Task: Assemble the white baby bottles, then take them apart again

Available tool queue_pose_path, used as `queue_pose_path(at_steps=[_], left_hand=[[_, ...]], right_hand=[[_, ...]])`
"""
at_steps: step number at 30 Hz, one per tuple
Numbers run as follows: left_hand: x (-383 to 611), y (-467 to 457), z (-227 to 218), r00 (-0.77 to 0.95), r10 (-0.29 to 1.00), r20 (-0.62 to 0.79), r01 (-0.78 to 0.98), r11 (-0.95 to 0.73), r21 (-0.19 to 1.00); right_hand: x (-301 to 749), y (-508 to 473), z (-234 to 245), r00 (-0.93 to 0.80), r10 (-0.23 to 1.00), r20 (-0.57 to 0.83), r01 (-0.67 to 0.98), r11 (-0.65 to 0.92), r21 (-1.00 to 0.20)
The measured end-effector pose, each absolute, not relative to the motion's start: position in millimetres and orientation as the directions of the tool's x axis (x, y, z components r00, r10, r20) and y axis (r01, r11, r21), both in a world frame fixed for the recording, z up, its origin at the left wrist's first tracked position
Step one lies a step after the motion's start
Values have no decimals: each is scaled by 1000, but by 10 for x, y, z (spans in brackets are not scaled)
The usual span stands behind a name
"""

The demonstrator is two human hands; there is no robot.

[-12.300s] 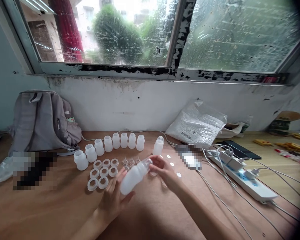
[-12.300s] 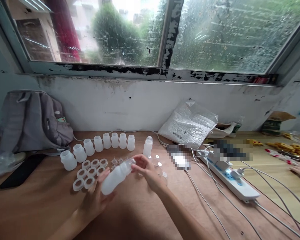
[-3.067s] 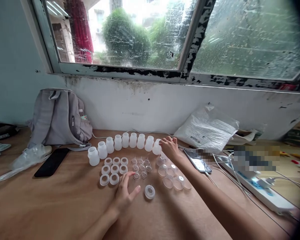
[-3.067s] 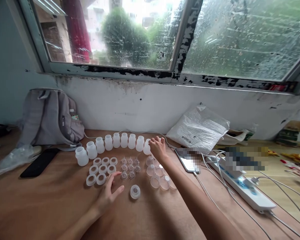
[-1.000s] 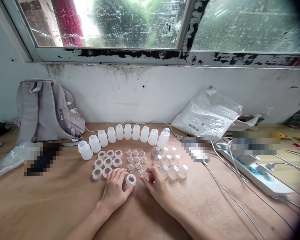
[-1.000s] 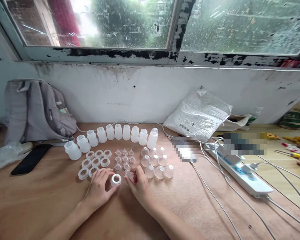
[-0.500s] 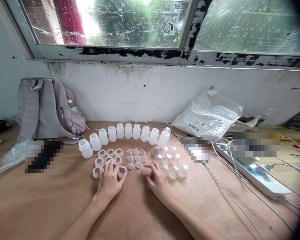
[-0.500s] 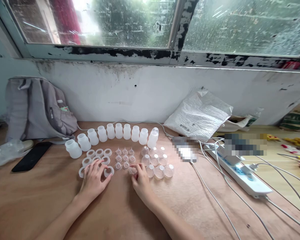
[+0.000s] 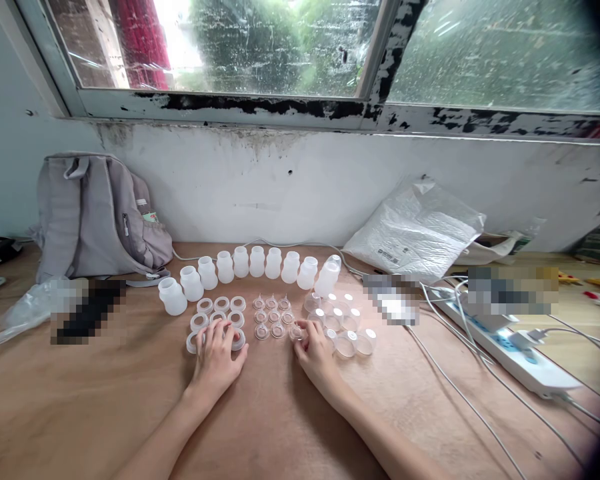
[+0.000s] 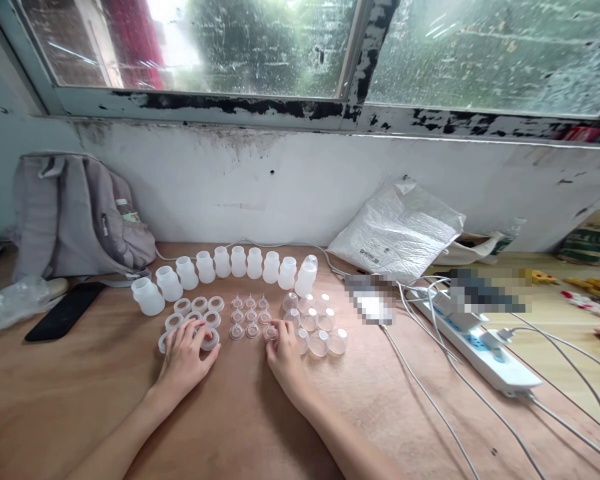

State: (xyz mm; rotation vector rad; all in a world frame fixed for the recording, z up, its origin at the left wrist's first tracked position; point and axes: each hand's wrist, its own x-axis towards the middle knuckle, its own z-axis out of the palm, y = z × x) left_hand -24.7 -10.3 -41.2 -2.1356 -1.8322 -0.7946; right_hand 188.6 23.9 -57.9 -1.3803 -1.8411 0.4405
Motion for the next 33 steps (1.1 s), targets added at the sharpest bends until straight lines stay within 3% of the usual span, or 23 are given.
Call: queue_pose_path(at_steps=[33], left_hand=[[-223, -106, -452, 79, 856, 510, 947, -225, 230]], right_hand=[[1833, 309, -551, -121, 933, 338, 656, 331, -679]])
